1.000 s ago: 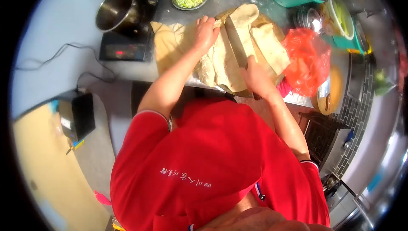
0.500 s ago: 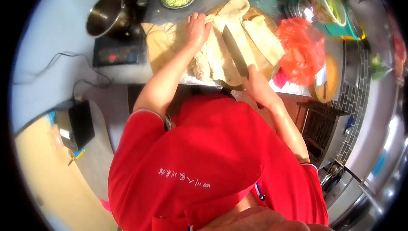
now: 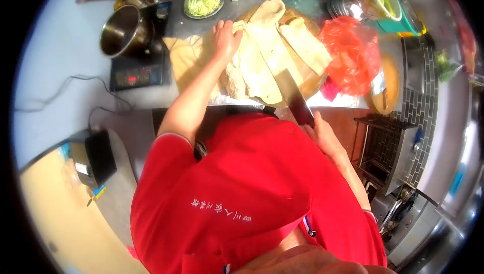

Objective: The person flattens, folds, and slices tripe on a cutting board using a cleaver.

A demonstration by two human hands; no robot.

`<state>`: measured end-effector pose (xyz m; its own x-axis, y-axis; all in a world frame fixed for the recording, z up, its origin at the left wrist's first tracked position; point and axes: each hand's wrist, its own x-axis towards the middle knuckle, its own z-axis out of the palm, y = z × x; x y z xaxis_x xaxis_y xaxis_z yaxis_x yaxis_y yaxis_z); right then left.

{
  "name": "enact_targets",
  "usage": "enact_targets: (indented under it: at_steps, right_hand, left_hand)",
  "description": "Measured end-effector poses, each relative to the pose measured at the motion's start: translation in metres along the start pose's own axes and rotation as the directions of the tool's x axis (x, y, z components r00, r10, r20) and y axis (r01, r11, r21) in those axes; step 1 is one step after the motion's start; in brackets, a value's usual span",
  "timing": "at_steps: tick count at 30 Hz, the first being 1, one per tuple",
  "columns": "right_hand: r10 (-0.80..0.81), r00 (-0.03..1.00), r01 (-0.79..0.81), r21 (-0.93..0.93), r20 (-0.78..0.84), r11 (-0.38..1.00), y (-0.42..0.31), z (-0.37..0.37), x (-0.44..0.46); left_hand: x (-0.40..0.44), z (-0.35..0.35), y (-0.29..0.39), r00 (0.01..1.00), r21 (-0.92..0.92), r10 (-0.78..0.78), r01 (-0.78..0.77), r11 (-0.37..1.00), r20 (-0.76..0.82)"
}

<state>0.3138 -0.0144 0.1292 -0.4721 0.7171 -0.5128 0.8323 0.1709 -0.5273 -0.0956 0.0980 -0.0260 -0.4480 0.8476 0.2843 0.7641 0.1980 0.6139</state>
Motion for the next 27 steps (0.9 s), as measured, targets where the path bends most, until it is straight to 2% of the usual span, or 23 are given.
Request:
enact_targets:
  at_steps: [1,3,6,9,12,15,18,21,22,24,27]
  right_hand:
    - [0.038,0.999,-0.038,-0.035,-0.002,0.999,0.013,-0.003,-0.013]
    - [0.095,0.995,-0.094,0.016,-0.037,0.995,0.028,-0.005,-0.033]
    - [0.152,0.983,-0.144,0.088,-0.099,0.986,0.036,-0.007,-0.048]
    - [0.155,0.967,-0.119,0.178,-0.201,0.977,0.050,-0.001,-0.053]
    - [0.167,0.936,-0.090,0.249,-0.309,0.964,0.052,-0.002,-0.055]
    - [0.233,0.903,-0.120,0.309,-0.360,0.943,0.068,0.001,-0.056]
    - [0.264,0.885,-0.104,0.390,-0.384,0.915,0.071,-0.001,-0.052]
    - [0.250,0.889,-0.071,0.423,-0.385,0.904,0.076,-0.003,-0.045]
    - [0.244,0.895,-0.071,0.419,-0.374,0.905,0.078,-0.004,-0.043]
    - [0.226,0.903,-0.064,0.406,-0.365,0.912,0.080,-0.006,-0.038]
    - [0.199,0.909,-0.044,0.392,-0.366,0.919,0.084,-0.006,-0.033]
  left_hand:
    - [0.005,-0.004,0.001,0.999,0.048,0.006,-0.008,0.999,0.040]
    - [0.020,-0.015,0.005,0.992,0.146,0.010,-0.028,0.989,0.122]
    - [0.052,-0.012,0.024,0.979,0.109,0.049,-0.072,0.991,0.196]
    - [0.087,-0.009,0.065,0.851,0.202,-0.049,-0.068,0.977,0.523]
    - [0.097,0.016,0.077,0.838,0.140,-0.070,-0.007,0.990,0.541]
    - [0.113,0.032,0.078,0.740,0.119,-0.168,0.119,0.986,0.652]
    - [0.124,0.046,0.074,0.628,0.135,-0.194,0.140,0.981,0.753]
    - [0.115,0.057,0.076,0.817,0.104,-0.094,0.042,0.994,0.569]
    - [0.113,0.059,0.078,0.853,0.110,-0.113,0.066,0.992,0.509]
    - [0.101,0.047,0.095,0.910,0.113,-0.148,0.113,0.987,0.386]
    - [0.109,0.070,0.076,0.918,0.087,-0.118,0.091,0.992,0.379]
